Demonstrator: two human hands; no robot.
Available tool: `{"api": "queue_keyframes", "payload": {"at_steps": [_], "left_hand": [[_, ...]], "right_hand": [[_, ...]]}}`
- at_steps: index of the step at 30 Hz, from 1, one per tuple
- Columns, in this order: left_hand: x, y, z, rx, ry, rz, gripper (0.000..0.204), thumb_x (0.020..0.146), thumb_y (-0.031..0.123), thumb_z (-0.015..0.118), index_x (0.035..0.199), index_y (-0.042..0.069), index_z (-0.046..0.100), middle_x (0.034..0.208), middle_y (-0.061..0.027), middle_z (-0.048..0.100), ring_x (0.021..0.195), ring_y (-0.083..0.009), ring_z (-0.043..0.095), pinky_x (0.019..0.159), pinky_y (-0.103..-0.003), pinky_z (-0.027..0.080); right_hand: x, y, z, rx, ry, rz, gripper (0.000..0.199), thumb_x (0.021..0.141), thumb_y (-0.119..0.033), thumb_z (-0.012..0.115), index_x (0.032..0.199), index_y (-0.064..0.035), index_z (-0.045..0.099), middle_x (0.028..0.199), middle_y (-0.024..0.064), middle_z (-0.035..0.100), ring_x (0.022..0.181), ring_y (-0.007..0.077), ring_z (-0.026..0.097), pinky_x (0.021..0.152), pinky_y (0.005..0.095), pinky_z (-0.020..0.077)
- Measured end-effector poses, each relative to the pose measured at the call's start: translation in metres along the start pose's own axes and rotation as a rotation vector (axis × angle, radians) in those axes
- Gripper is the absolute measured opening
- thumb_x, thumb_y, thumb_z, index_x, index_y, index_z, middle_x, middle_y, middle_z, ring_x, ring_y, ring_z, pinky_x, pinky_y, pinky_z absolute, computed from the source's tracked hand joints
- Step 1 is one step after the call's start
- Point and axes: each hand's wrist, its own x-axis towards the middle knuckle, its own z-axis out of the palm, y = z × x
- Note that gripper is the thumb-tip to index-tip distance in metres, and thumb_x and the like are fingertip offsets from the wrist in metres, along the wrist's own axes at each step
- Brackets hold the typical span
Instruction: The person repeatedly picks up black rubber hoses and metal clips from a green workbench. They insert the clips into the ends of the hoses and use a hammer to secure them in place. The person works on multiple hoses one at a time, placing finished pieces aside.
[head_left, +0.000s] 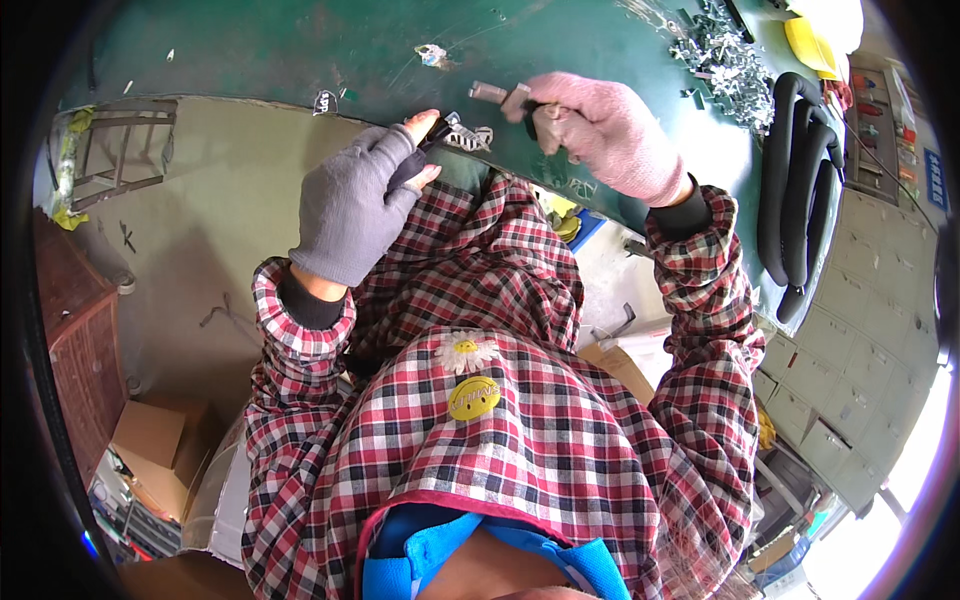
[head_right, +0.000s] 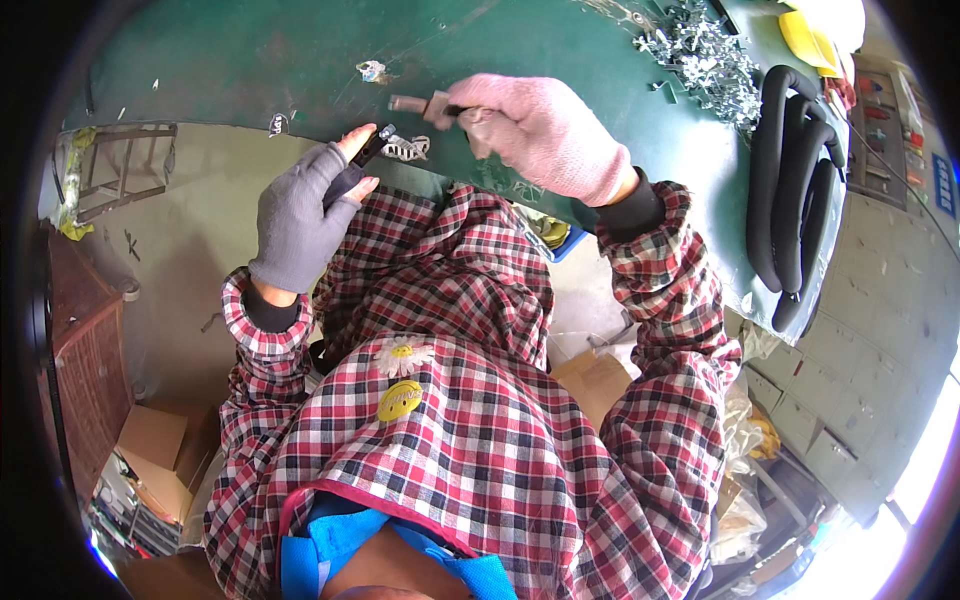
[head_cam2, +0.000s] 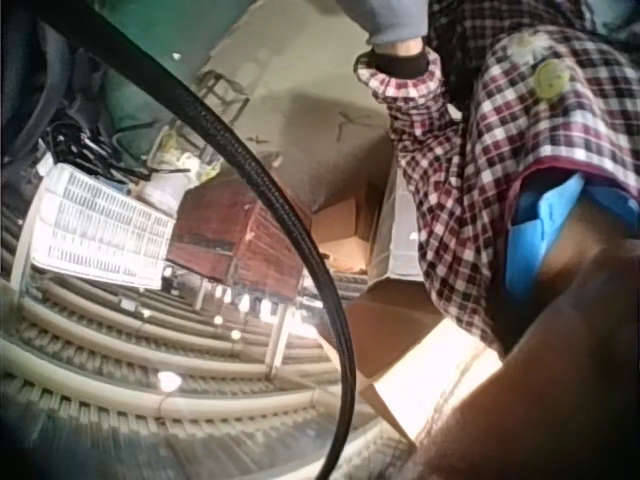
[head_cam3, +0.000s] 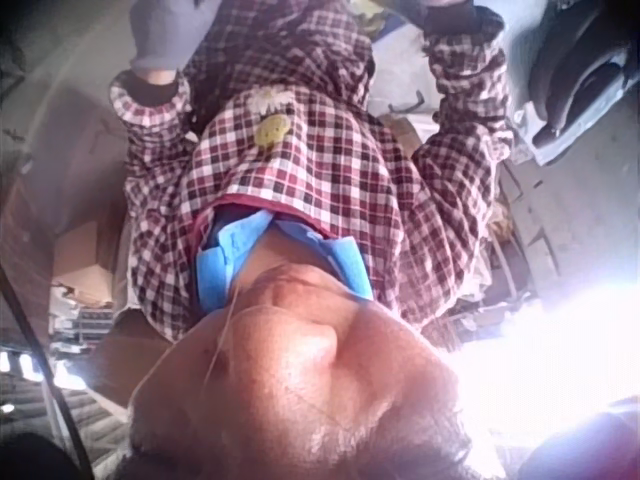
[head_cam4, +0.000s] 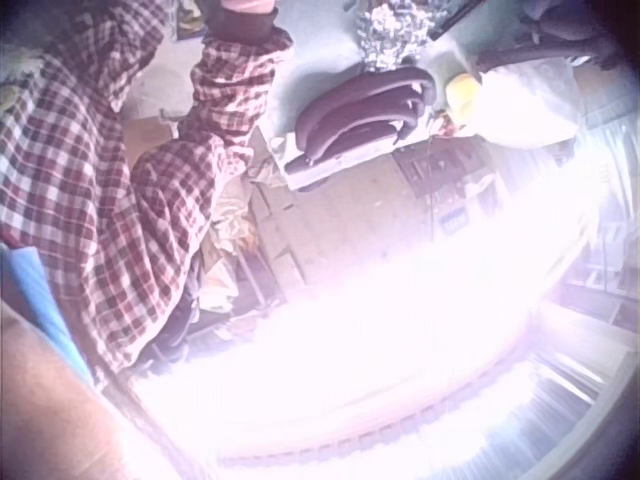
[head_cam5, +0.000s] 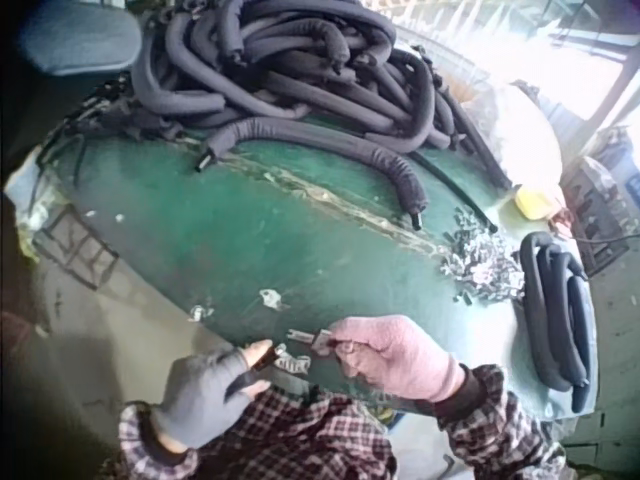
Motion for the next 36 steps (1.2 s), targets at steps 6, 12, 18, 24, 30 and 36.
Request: {"api": "queue_keyframes", "payload": {"at_steps": [6, 12, 18, 24, 30, 36], "left_hand": [[-0.005, 0.009, -0.013, 0.076, -0.055, -0.026, 0.05, 0.086, 0.02, 0.075, 0.135, 0.021, 0.064, 0.094, -0.0079, 0.068, 0.079, -0.0276, 0.069, 0.068, -0.038, 0.054], [-0.005, 0.011, -0.014, 0.076, -0.074, -0.024, 0.051, 0.085, 0.021, 0.076, 0.135, 0.022, 0.064, 0.087, -0.005, 0.065, 0.072, -0.0248, 0.066, 0.061, -0.037, 0.052], [-0.004, 0.001, -0.012, 0.184, -0.055, 0.075, 0.055, 0.083, 0.019, 0.078, 0.136, 0.023, 0.063, 0.087, -0.004, 0.064, 0.071, -0.0239, 0.065, 0.059, -0.037, 0.052], [-0.008, -0.002, -0.008, 0.122, -0.017, 0.14, 0.063, 0.078, 0.008, 0.078, 0.138, 0.019, 0.063, 0.078, -0.0078, 0.054, 0.063, -0.026, 0.057, 0.058, -0.039, 0.047], [-0.008, -0.005, -0.006, 0.123, -0.023, 0.166, 0.064, 0.078, 0.008, 0.079, 0.138, 0.018, 0.062, 0.078, -0.0083, 0.054, 0.063, -0.0264, 0.057, 0.058, -0.038, 0.047], [-0.005, -0.009, -0.004, 0.162, -0.036, 0.161, 0.063, 0.079, 0.01, 0.079, 0.139, 0.019, 0.062, 0.079, -0.0081, 0.055, 0.063, -0.0265, 0.057, 0.058, -0.038, 0.047]], "right_hand": [[0.018, -0.011, -0.006, -0.512, -0.118, -0.025, 0.021, 0.093, -0.03, 0.069, 0.099, -0.0116, 0.076, 0.077, 0.0109, 0.068, 0.073, 0.0305, 0.067, 0.068, 0.0376, 0.0536], [0.031, -0.021, -0.008, -0.601, -0.23, 0.032, 0.023, 0.095, -0.031, 0.065, 0.096, -0.0101, 0.075, 0.078, 0.0094, 0.071, 0.074, 0.0275, 0.069, 0.07, 0.0363, 0.0554], [0.04, -0.021, -0.01, -0.582, -0.299, 0.094, 0.028, 0.097, -0.033, 0.062, 0.093, -0.0085, 0.074, 0.079, 0.008, 0.071, 0.075, 0.0259, 0.07, 0.071, 0.0359, 0.0557], [0.04, -0.018, -0.007, -0.547, -0.365, 0.106, 0.033, 0.1, -0.036, 0.061, 0.093, -0.0055, 0.073, 0.078, 0.0078, 0.071, 0.074, 0.0246, 0.07, 0.07, 0.0345, 0.0554], [0.043, -0.013, -0.006, -0.531, -0.415, 0.121, 0.033, 0.101, -0.034, 0.062, 0.094, -0.0041, 0.073, 0.076, 0.0081, 0.07, 0.071, 0.0237, 0.069, 0.069, 0.0334, 0.0557], [0.051, -0.015, -0.011, -0.546, -0.413, 0.105, 0.025, 0.092, -0.028, 0.063, 0.079, -0.0071, 0.069, 0.073, 0.0165, 0.065, 0.071, 0.0383, 0.064, 0.064, 0.0449, 0.0509]]}}
